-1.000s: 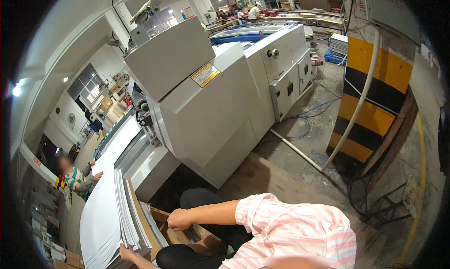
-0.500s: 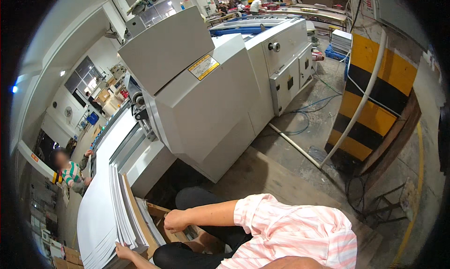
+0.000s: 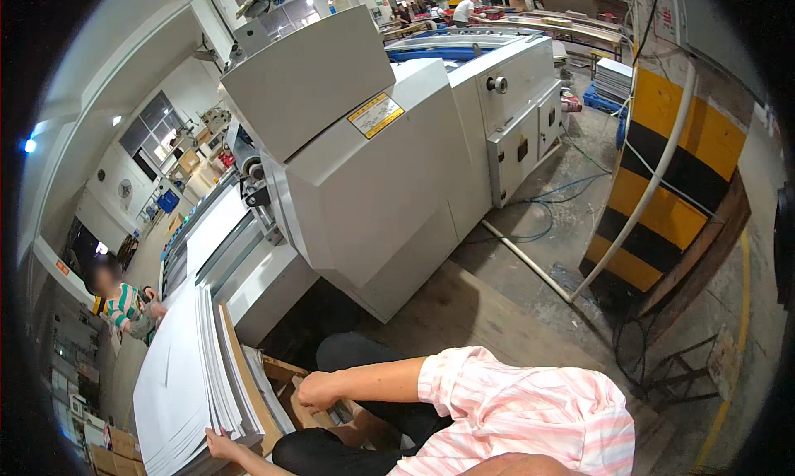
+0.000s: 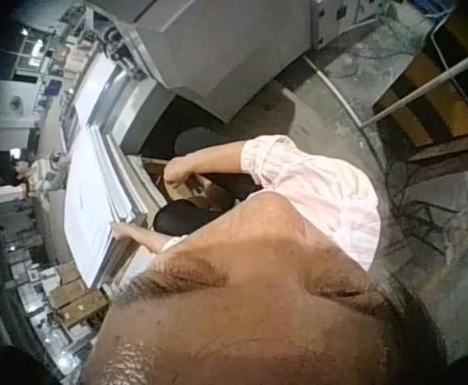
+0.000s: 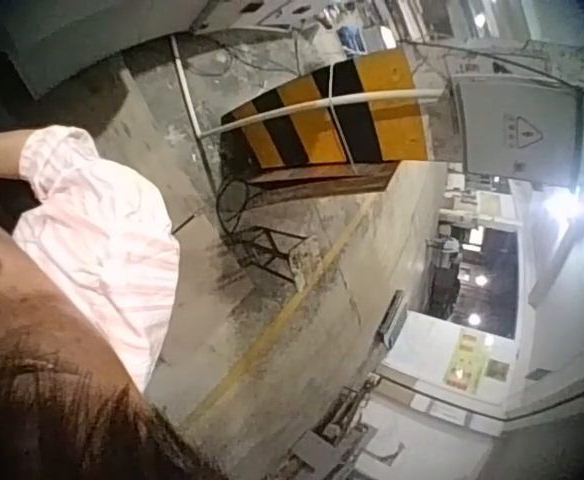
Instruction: The recorder is aligning and stacking large white sheets of paper or material on a pallet in an industrial setting.
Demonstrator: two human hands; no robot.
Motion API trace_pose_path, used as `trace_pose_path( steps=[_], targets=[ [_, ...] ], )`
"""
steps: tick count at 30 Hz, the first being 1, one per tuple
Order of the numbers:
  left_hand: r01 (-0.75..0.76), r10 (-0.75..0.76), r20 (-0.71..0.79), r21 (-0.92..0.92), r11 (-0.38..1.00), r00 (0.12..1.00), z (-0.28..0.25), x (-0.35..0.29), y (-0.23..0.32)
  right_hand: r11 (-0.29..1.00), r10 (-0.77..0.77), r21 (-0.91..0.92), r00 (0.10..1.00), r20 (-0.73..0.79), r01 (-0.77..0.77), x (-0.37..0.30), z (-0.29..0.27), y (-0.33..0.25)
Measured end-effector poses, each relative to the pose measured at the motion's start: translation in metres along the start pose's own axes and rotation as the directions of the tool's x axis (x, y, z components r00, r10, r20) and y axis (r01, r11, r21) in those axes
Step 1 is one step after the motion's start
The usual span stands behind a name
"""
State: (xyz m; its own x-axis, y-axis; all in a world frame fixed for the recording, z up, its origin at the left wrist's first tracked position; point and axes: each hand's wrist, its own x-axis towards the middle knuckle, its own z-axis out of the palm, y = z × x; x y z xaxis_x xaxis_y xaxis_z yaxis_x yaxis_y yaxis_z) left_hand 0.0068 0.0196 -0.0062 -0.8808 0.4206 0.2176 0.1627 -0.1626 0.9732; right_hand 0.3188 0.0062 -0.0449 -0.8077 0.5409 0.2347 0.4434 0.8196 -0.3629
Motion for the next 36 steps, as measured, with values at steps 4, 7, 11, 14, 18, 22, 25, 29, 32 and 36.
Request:
trace_pose_path(
  steps=[4, 7, 11, 14, 18, 22, 25, 29, 32, 36],
  targets=[
    [0.014, -0.009, 0.060, -0.086, 0.996, 0.998, -0.002, 0.006, -0.004, 1.000, -0.013, -0.007, 1.000, 0.021, 0.013, 0.006, 0.004, 0.003],
    [0.001, 0.004, 0.066, -0.080, 0.997, 0.998, -0.003, 0.007, -0.006, 1.000, 0.007, 0.017, 0.999, 0.031, -0.008, 0.008, 0.004, -0.003],
    [-0.006, 0.011, 0.065, -0.072, 0.997, 0.998, -0.002, 0.003, -0.003, 1.000, 0.000, 0.018, 0.999, 0.039, -0.001, 0.011, 0.004, -0.008],
    [0.005, 0.002, 0.089, -0.076, 0.997, 0.996, -0.002, -0.001, 0.000, 1.000, -0.011, 0.011, 0.998, 0.068, 0.010, 0.013, 0.007, -0.010],
    [-0.011, 0.016, 0.072, -0.057, 0.998, 0.997, -0.004, 0.002, -0.001, 1.000, -0.008, 0.031, 0.996, 0.088, 0.005, 0.017, 0.010, -0.011],
    [-0.021, 0.026, 0.085, -0.055, 0.998, 0.996, -0.004, -0.001, -0.001, 0.999, -0.013, 0.031, 0.998, 0.057, 0.011, 0.015, 0.012, -0.008],
    [0.007, -0.006, 0.092, -0.005, 1.000, 0.996, -0.005, -0.002, 0.003, 1.000, -0.025, -0.004, 0.997, 0.071, 0.025, 0.015, 0.011, -0.008],
    [-0.003, 0.006, 0.097, -0.033, 0.999, 0.995, -0.005, -0.002, 0.002, 0.999, -0.032, 0.016, 0.997, 0.063, 0.031, 0.016, 0.012, -0.009],
    [-0.012, 0.016, 0.091, -0.041, 0.999, 0.996, -0.004, -0.004, 0.004, 0.999, -0.027, 0.019, 0.997, 0.073, 0.025, 0.016, 0.012, -0.008],
    [-0.005, 0.007, 0.075, -0.028, 1.000, 0.997, -0.001, -0.007, 0.007, 1.000, -0.017, -0.001, 0.995, 0.103, 0.017, 0.016, 0.013, -0.007]
  ],
)
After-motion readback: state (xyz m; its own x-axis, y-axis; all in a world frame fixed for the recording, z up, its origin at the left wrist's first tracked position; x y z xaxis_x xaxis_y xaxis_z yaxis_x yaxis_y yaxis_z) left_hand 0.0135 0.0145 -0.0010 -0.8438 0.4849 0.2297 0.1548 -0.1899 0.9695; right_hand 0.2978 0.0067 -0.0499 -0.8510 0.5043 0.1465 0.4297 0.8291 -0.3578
